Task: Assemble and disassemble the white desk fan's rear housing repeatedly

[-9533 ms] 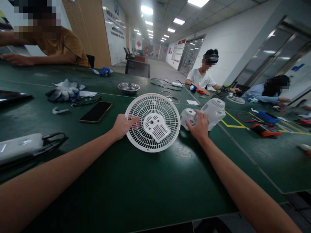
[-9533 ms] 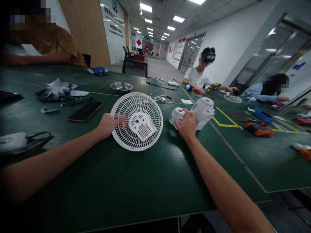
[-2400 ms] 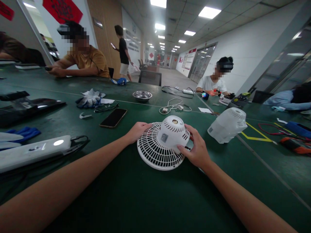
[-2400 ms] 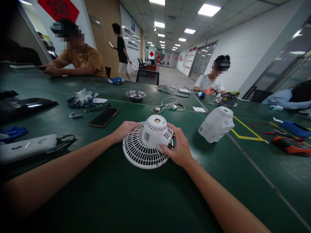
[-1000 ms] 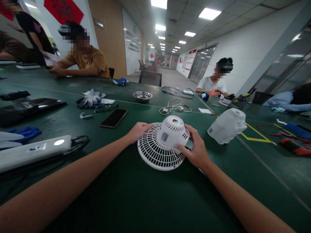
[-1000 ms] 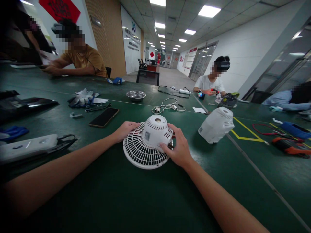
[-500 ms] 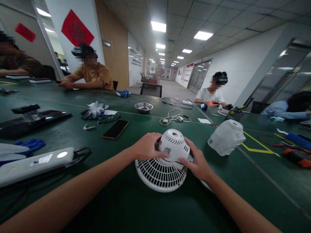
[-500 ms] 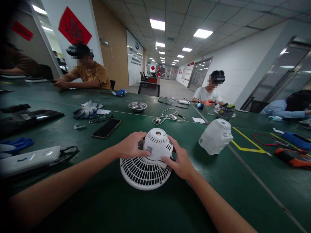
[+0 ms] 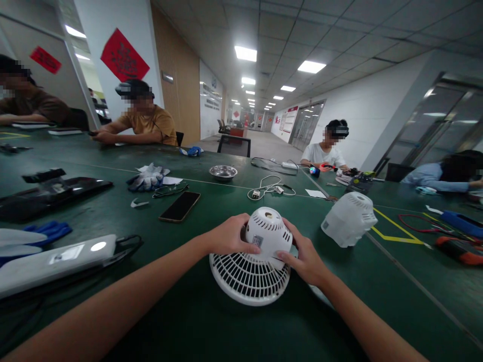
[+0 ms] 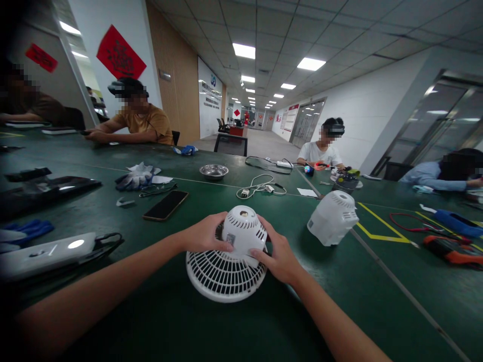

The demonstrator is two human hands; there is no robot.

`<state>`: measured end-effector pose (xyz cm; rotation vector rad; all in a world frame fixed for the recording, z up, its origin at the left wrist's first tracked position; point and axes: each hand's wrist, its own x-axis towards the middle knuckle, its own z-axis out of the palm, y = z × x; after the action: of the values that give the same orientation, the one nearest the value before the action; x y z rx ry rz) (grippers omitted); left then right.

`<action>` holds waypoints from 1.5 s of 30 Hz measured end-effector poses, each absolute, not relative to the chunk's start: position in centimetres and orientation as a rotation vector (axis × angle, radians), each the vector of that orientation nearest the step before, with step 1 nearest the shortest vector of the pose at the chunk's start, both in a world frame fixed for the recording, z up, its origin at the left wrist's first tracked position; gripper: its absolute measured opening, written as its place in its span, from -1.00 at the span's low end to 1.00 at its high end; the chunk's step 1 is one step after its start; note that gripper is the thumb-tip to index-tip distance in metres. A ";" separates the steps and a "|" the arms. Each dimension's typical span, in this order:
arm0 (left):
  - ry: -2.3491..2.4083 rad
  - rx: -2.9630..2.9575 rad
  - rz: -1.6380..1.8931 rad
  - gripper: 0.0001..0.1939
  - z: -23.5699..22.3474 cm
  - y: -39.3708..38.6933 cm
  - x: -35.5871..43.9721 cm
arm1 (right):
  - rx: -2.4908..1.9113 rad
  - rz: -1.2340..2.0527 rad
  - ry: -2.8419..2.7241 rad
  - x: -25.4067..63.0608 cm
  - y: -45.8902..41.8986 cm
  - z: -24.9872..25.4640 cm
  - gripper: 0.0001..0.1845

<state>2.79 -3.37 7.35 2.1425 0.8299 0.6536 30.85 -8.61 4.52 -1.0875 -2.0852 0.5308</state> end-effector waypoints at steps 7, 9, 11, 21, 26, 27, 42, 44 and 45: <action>0.809 2.116 0.648 -0.16 7.4 -3.6 2.9 | -1.082 0.507 -2.105 30.7 -8.8 5.0 -0.13; 0.818 2.133 0.650 -0.16 7.4 -3.6 2.9 | -1.073 0.526 -2.102 30.6 -8.9 5.0 -0.13; 0.807 2.143 0.654 -0.17 7.3 -3.6 2.9 | -1.090 0.533 -2.094 30.4 -9.0 5.0 -0.11; 0.878 2.229 0.696 -0.21 6.8 -3.6 3.1 | -1.155 0.525 -2.061 30.3 -8.5 5.0 -0.04; 0.945 2.267 0.656 -0.21 6.7 -3.3 2.9 | -1.135 0.528 -2.077 30.4 -8.2 5.0 -0.05; 0.936 2.286 0.656 -0.23 6.6 -3.2 2.9 | -1.138 0.507 -2.077 30.4 -8.1 5.0 -0.05; 0.896 2.383 0.637 -0.23 6.4 -2.9 2.8 | -1.139 0.404 -2.021 29.7 -8.2 3.8 -0.04; 0.888 2.398 0.620 -0.22 6.4 -2.8 2.7 | -1.140 0.378 -2.033 29.6 -8.3 3.7 -0.04; 0.885 2.401 0.617 -0.21 6.4 -2.8 2.7 | -1.138 0.365 -2.041 29.6 -8.3 3.7 -0.04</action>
<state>2.66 -2.78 6.40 2.4007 0.8847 0.6173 29.61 -8.31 3.68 -1.1377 -2.0405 0.3650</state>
